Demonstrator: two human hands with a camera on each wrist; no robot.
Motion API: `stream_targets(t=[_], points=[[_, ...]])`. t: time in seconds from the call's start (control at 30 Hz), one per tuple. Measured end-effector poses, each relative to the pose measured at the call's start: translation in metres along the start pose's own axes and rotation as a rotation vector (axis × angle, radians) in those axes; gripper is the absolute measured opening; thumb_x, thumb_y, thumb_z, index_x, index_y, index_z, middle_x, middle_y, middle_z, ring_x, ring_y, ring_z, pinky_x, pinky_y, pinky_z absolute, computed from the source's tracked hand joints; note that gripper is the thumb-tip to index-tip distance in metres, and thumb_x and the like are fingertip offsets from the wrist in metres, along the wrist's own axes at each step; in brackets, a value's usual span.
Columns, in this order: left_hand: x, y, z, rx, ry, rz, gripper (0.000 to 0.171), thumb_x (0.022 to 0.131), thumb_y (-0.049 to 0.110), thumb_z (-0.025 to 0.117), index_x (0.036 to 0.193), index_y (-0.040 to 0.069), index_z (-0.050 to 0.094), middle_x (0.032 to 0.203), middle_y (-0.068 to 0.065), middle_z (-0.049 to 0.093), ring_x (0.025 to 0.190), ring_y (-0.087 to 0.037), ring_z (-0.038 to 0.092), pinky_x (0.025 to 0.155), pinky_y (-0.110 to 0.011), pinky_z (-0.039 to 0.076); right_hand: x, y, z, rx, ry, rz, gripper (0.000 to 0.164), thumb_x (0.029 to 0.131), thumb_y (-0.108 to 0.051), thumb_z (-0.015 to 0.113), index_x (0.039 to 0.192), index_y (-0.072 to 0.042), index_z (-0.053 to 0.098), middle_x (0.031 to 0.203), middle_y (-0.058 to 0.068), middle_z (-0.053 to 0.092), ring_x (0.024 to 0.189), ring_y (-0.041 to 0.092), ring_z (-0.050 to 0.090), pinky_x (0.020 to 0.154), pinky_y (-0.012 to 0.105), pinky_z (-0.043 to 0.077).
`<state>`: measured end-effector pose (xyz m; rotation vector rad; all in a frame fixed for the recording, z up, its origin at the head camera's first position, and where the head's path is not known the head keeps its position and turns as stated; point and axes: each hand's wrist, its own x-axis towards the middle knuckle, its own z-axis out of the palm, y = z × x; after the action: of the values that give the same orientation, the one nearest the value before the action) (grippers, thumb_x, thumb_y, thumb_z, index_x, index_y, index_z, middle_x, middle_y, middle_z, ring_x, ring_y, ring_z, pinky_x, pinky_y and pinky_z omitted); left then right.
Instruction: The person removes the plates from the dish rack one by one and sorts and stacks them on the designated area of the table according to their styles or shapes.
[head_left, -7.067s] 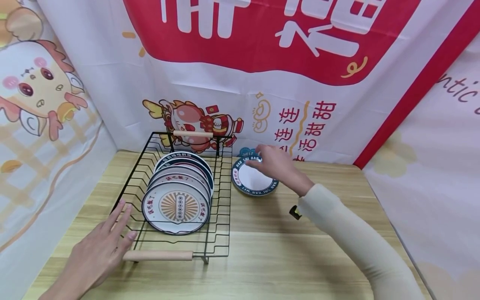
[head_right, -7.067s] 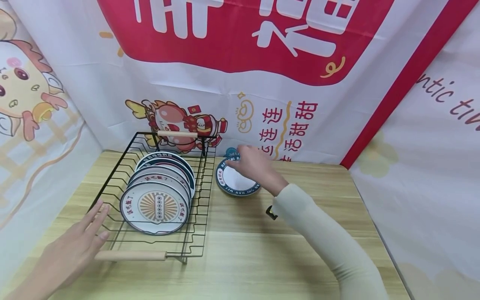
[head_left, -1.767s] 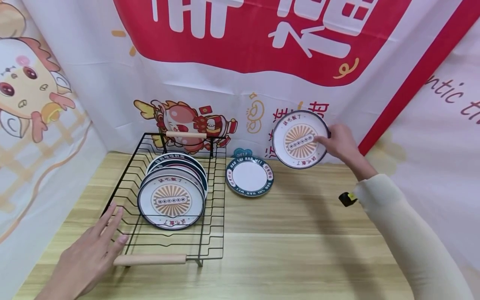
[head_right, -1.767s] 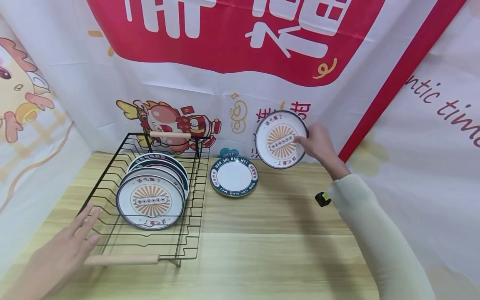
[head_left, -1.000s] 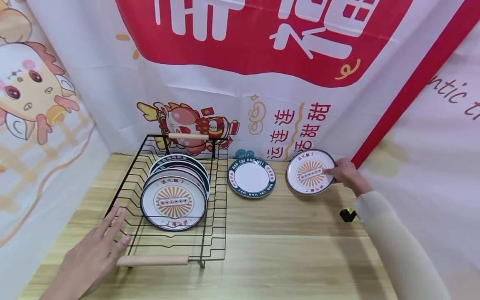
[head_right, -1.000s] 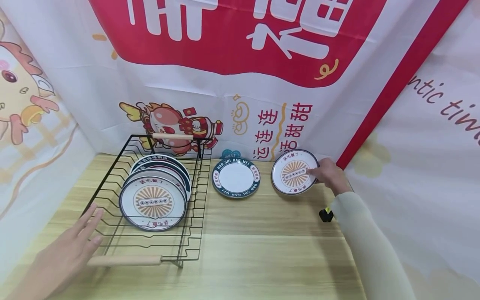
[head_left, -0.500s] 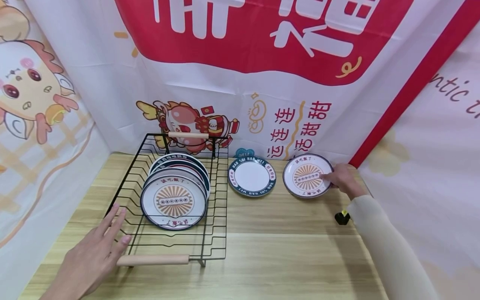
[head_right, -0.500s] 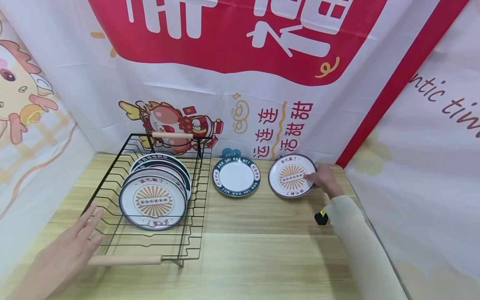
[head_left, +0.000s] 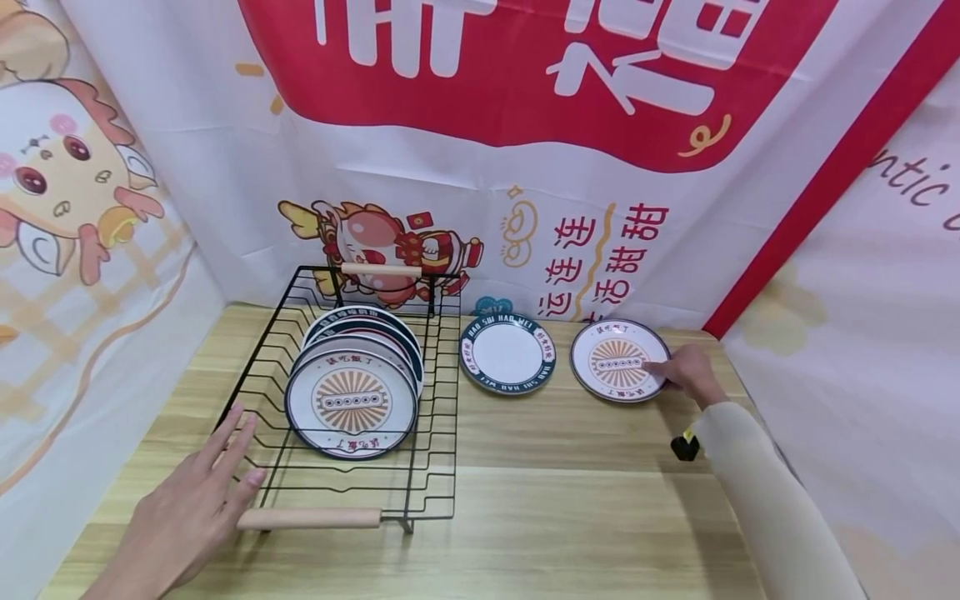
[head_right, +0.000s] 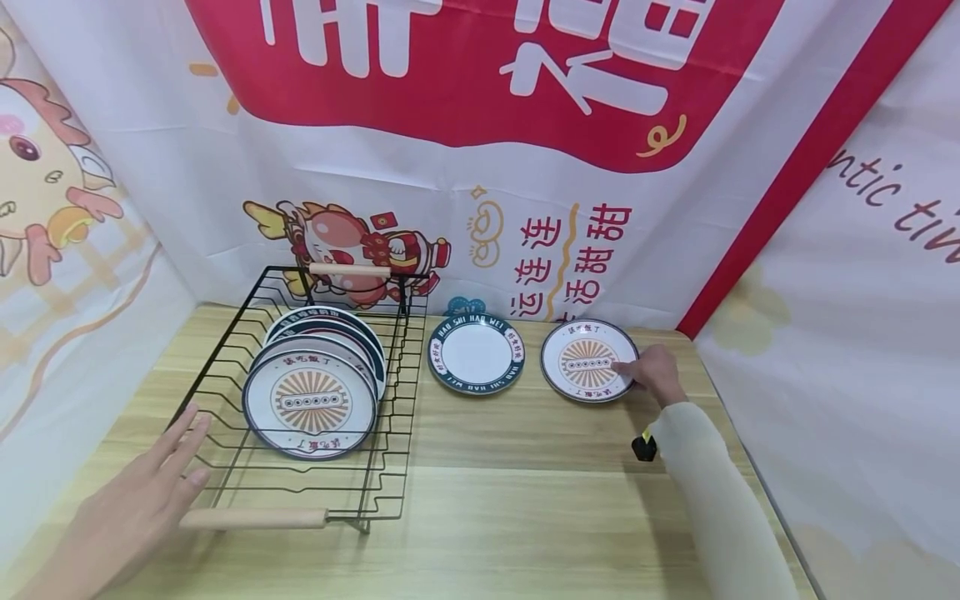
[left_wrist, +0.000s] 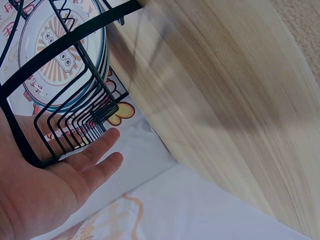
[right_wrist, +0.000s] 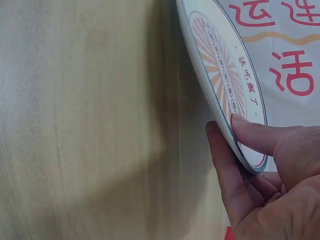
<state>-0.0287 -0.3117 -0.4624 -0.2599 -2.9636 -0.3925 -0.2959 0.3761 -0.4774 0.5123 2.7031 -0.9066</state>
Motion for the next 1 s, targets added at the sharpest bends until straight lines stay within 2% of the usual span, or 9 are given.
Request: stream_targets(t=[0.13,0.3,0.57,0.77,1.0], points=[[-0.001,0.0,0.0,-0.001,0.0,0.0,0.071,0.112,0.04,0.049,0.171,0.015,0.018,0.179,0.002,0.0,0.136,-0.057,0.047,0.086,-0.077,0.051,0.001,0.003,0.002,-0.1,0.03,-0.02,0.041,0.089,-0.036,0.084,0.081,0.0,0.066,0.067,0.007,0.062,0.065,0.018,0.057,0.059,0.028,0.047],[0.0,-0.001,0.0,-0.012,0.006,0.004,0.072,0.112,0.038,0.05,0.171,0.016,0.016,0.179,0.003,0.0,0.136,-0.057,0.047,0.089,-0.078,0.049,0.0,0.009,0.005,-0.182,0.053,-0.05,0.05,0.087,-0.044,0.085,0.07,-0.007,0.056,0.061,0.003,0.054,0.063,0.019,0.053,0.059,0.029,0.042],[-0.002,-0.001,0.002,-0.019,0.007,0.003,0.071,0.112,0.039,0.05,0.171,0.016,0.018,0.179,0.002,0.002,0.137,-0.057,0.046,0.088,-0.078,0.05,-0.006,0.014,0.006,-0.209,0.003,-0.026,0.052,0.089,-0.05,0.08,0.071,-0.009,0.056,0.065,0.005,0.057,0.063,0.019,0.053,0.059,0.031,0.043],[-0.001,0.001,0.001,-0.017,0.011,-0.003,0.07,0.112,0.04,0.049,0.171,0.015,0.019,0.179,0.002,0.003,0.136,-0.057,0.047,0.085,-0.078,0.05,-0.009,0.014,0.008,-0.229,0.015,0.008,0.055,0.088,-0.057,0.079,0.069,-0.011,0.055,0.065,0.005,0.059,0.061,0.019,0.055,0.054,0.031,0.041],[0.0,0.002,0.0,-0.008,0.012,-0.005,0.07,0.112,0.04,0.048,0.171,0.015,0.019,0.179,0.002,0.001,0.134,-0.06,0.047,0.083,-0.079,0.051,-0.009,0.013,0.008,-0.235,0.008,0.024,0.055,0.089,-0.058,0.077,0.069,-0.01,0.06,0.066,0.007,0.064,0.061,0.018,0.057,0.054,0.031,0.041]])
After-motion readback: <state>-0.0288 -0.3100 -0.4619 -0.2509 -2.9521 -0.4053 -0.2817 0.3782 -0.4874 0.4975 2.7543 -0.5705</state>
